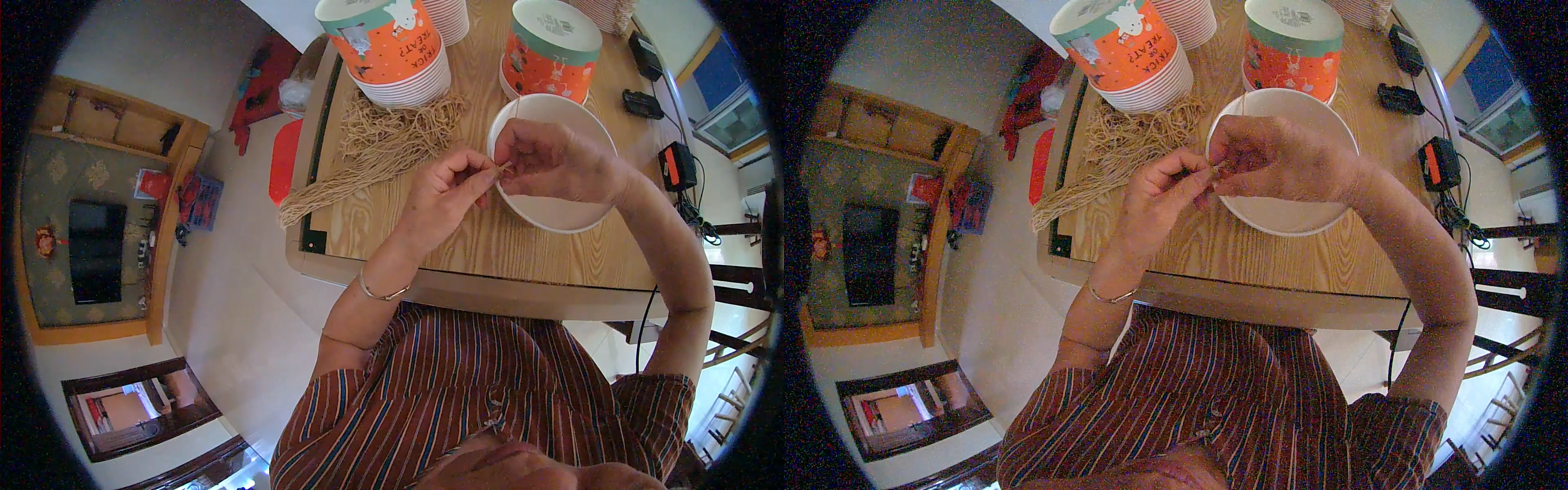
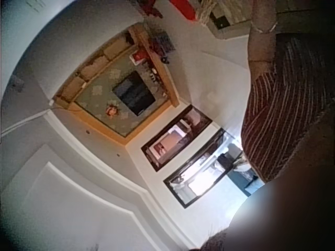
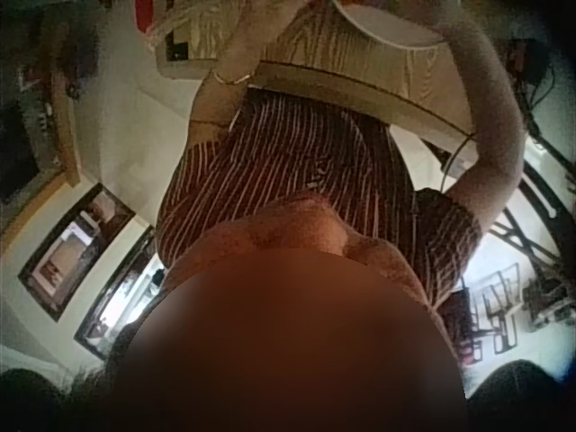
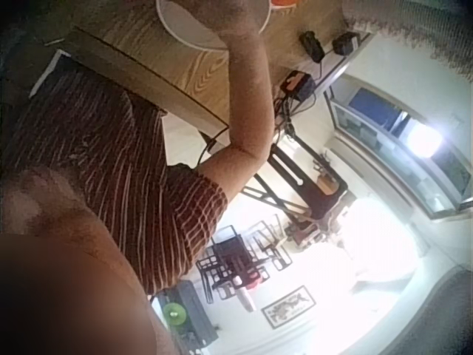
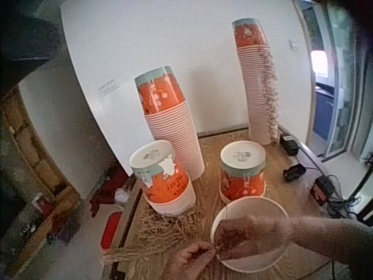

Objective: Threading string through small paper bowls and stacking them onto decorative paper cups as part of a manual assembly process.

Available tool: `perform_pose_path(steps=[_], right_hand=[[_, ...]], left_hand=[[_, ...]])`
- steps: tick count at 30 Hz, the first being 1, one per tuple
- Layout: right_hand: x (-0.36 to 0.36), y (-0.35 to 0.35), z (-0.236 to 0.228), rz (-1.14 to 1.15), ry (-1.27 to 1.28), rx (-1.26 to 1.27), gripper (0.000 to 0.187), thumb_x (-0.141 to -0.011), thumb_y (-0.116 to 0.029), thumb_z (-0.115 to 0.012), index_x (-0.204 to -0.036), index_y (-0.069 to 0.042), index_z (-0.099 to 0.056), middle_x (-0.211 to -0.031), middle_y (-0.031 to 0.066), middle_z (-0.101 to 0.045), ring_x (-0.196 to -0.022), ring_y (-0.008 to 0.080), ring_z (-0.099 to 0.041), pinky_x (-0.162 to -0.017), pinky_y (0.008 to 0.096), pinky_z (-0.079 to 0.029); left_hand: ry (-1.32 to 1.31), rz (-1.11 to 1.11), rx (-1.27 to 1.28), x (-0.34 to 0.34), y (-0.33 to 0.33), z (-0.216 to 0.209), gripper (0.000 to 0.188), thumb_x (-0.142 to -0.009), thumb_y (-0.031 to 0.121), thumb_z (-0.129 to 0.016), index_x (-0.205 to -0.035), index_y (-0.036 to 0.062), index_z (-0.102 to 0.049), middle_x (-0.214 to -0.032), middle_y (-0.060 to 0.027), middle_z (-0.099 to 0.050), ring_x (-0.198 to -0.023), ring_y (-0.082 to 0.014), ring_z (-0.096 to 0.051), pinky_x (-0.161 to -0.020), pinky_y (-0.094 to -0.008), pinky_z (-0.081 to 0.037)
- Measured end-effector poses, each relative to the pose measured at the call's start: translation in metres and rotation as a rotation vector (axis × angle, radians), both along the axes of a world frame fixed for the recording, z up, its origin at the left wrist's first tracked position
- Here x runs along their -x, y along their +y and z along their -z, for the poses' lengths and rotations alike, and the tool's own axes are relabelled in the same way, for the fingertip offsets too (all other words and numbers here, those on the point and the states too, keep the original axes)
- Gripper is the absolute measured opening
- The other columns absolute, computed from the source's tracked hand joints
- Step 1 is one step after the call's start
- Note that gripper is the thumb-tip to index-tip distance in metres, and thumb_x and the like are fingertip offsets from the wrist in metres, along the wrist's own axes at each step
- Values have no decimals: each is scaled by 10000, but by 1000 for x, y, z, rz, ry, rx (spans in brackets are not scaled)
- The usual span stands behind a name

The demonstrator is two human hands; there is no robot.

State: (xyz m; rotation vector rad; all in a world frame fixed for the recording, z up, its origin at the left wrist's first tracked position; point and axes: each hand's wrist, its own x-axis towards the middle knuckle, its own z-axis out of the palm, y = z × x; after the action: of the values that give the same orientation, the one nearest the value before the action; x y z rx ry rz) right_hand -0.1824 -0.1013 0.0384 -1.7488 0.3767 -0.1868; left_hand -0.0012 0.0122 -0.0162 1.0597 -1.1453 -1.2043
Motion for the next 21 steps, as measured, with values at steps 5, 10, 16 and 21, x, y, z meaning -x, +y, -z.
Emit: perform_pose_path(steps=[5,10,16,21], right_hand=[[-3,4,0,53,36,135,159,-868,-21,-667,-969,-19,-543,-862,9,-588,-791,78,-581,-727,235,-499],[-2,10,-5,65,49,205,101,-925,-89,-613,-914,-10,-550,-774,12,-591,-707,76,-583,-654,232,-502],[-4,8,-1,133,129,104,124,-946,-117,-544,-892,-8,-567,-738,31,-607,-647,79,-595,-544,247,-509],[-4,6,-4,159,187,-247,169,-917,-178,-562,-873,-20,-603,-661,18,-566,-556,87,-551,-490,229,-470]], left_hand=[[-7,9,15,1,0,-2,70,-931,89,-615,-952,22,-624,-825,19,-582,-704,-46,-542,-635,-205,-456],[-87,9,21,-3,-1,-3,61,-925,70,-615,-955,17,-620,-837,11,-583,-696,-49,-550,-618,-204,-462],[-93,17,30,-1,-2,-4,55,-916,51,-620,-946,6,-630,-849,9,-578,-679,-49,-550,-600,-198,-462],[-113,-1,30,0,-1,-5,49,-897,40,-638,-929,4,-637,-843,6,-576,-716,-53,-554,-616,-205,-455]])
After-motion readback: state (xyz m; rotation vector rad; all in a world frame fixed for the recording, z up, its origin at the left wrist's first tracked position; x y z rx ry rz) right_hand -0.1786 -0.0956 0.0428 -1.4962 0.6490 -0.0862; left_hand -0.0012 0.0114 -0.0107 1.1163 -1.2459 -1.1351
